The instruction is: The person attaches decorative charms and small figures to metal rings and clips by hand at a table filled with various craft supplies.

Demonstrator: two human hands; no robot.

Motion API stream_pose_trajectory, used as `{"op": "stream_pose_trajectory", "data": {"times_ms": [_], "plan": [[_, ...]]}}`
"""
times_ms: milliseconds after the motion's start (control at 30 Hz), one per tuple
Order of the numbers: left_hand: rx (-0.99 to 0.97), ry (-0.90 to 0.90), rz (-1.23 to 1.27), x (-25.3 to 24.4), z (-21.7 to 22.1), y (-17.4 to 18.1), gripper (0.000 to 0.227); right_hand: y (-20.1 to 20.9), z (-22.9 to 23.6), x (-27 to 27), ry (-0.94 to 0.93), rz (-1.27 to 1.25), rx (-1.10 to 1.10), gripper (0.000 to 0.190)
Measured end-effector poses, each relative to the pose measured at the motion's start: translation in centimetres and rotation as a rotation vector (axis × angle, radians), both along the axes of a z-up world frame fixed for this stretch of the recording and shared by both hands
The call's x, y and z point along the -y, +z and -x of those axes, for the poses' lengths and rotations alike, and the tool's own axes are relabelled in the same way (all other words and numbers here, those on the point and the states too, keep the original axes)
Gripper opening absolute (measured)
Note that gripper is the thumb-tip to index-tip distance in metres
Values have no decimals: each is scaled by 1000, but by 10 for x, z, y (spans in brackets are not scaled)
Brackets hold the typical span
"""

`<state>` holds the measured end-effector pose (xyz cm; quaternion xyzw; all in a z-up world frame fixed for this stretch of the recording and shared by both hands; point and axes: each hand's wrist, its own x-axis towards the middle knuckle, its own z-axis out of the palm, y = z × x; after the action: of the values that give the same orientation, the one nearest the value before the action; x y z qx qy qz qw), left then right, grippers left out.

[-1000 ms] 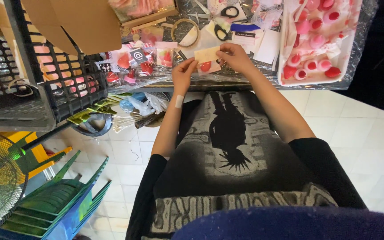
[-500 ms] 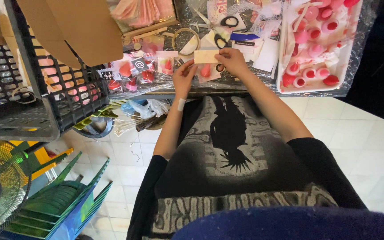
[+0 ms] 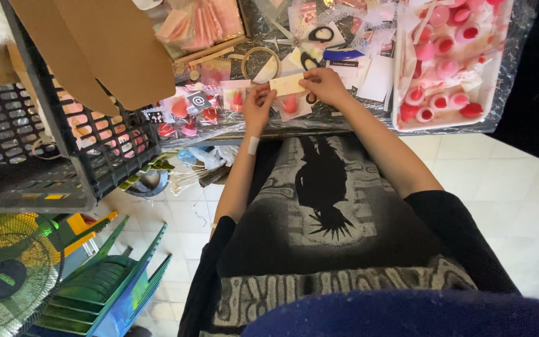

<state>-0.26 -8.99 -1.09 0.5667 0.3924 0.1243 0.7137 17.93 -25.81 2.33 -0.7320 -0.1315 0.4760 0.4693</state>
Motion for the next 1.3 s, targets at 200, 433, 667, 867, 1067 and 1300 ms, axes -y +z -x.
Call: {"op": "stream_pose_trajectory", "data": {"times_ms": [200,433,667,867,1067,1300], "plan": [[22,-166,20,-14,8,-57,29,15,1,6,-70,-56,-167,35],[-20,-65,37,-10,4,-57,28,22,4,11,-24,-15,-178,31],[-43,-96,149,-15,4,-47,29,6,9,11,-33,-86,-113,24],[-48,-109,155,-12,4,-45,28,20,12,7,-59,-83,-105,25],[-27,-116,211,-11,4,-56,29,5,16,7,-115,-96,-106,35],[-60,-104,136,-8,2,-50,32,-29,20,16,-43,-207,160,41]]}}
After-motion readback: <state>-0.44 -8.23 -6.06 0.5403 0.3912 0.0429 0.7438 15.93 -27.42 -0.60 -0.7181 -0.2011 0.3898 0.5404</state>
